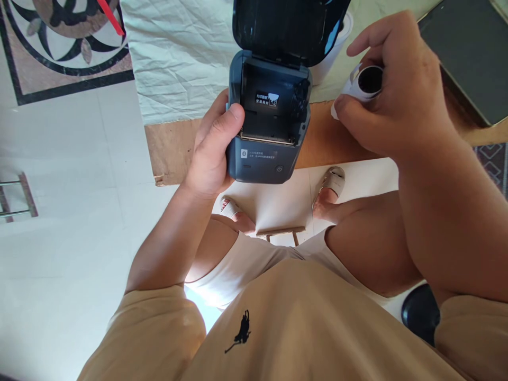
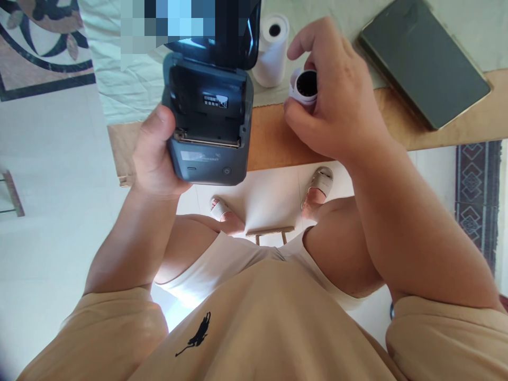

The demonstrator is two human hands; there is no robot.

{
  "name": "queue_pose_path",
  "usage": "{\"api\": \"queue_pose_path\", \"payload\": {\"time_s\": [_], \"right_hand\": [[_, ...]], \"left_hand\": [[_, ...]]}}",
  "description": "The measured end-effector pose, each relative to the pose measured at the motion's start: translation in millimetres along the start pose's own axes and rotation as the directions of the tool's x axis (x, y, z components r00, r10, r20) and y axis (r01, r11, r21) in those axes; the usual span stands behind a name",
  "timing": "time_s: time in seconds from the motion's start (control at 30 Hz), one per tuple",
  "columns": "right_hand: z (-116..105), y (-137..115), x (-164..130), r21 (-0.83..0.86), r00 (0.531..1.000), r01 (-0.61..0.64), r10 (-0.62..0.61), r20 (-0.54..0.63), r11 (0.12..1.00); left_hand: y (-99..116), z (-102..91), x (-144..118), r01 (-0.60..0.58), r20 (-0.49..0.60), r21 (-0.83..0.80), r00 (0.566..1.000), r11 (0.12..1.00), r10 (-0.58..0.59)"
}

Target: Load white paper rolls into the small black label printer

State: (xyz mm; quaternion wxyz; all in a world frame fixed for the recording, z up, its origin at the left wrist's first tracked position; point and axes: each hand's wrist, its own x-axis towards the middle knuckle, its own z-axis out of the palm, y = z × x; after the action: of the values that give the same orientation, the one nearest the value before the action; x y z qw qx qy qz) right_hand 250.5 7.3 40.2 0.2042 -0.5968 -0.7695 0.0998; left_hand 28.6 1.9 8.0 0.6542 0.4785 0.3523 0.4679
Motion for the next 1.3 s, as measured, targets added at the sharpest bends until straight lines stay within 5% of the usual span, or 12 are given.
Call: {"api": "queue_pose_path", "payload": {"time_s": [1.3], "right_hand": [[-0.4, 5.3, 1.2, -0.023, 0.999, 0.035, -0.035, 0.004, 0.999]], "left_hand": [[-1.6, -2.2, 1.2, -0.016, 0.034, -0.012, 0.999, 1.0, 0.016]]}}
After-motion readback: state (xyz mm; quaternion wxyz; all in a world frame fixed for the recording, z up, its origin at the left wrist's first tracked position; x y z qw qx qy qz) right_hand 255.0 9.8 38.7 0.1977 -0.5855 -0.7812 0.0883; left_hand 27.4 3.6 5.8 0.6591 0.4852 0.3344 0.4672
